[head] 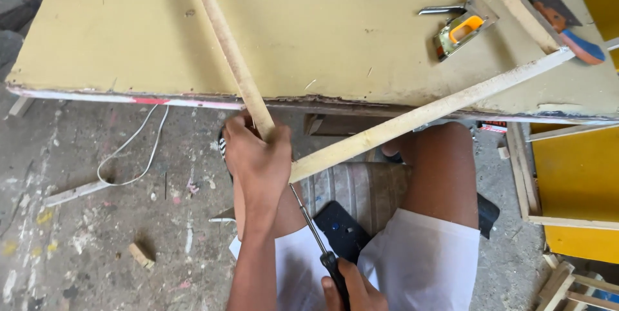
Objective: Using a screwdriver to mark or create pilot holes in wooden strips for frame assembly.
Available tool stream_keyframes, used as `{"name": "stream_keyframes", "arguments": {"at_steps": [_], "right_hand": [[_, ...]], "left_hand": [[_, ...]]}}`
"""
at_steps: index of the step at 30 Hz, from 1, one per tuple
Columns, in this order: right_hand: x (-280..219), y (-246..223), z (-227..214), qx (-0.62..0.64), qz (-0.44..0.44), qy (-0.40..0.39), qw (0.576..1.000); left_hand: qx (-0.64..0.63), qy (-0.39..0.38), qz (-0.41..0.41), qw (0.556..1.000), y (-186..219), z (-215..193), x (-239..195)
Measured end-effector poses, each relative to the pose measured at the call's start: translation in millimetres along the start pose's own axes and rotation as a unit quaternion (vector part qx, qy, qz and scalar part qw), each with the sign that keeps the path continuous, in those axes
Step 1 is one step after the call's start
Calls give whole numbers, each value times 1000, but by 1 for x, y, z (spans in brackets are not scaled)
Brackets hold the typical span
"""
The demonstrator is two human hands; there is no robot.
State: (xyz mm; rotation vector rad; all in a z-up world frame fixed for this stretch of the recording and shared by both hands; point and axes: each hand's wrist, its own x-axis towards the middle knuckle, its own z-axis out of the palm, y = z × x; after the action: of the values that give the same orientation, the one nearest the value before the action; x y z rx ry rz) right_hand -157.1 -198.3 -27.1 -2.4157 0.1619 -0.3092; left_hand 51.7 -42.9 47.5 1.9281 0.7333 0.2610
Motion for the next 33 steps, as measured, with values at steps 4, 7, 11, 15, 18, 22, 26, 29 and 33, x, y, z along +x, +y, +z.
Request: {"name": "stream_keyframes", "arguments": {"at_steps": [4, 7, 11, 15, 18, 22, 26, 29, 33], "right_hand": [[11, 1, -17, -44, 69, -57, 995], [14, 4, -21, -87, -3, -94, 992], [17, 8, -14, -86, 11, -46, 995], [24, 9, -17, 17, 11, -54, 998], [39, 15, -40, 79, 145, -169, 972], [61, 20, -49, 287, 134, -89, 944], [95, 41, -41, 182, 94, -186, 961], [113, 56, -15, 89, 44, -246, 964], [126, 71, 9, -39, 28, -296, 954]], "left_hand": [[-393, -119, -83, 908, -3, 25, -5], [-477, -159, -168, 848, -10, 36, -14], [-444, -157, -198, 860, -1, 28, -14], [-526, -139, -213, 811, -12, 30, -11], [-555, -160, -196, 793, -10, 19, -6], [-624, -188, -112, 750, -30, 7, 4], [-724, -207, -71, 654, -46, 5, 12], [-735, -221, -94, 634, -51, -2, 18], [-702, -227, -105, 667, -44, -13, 24]]}}
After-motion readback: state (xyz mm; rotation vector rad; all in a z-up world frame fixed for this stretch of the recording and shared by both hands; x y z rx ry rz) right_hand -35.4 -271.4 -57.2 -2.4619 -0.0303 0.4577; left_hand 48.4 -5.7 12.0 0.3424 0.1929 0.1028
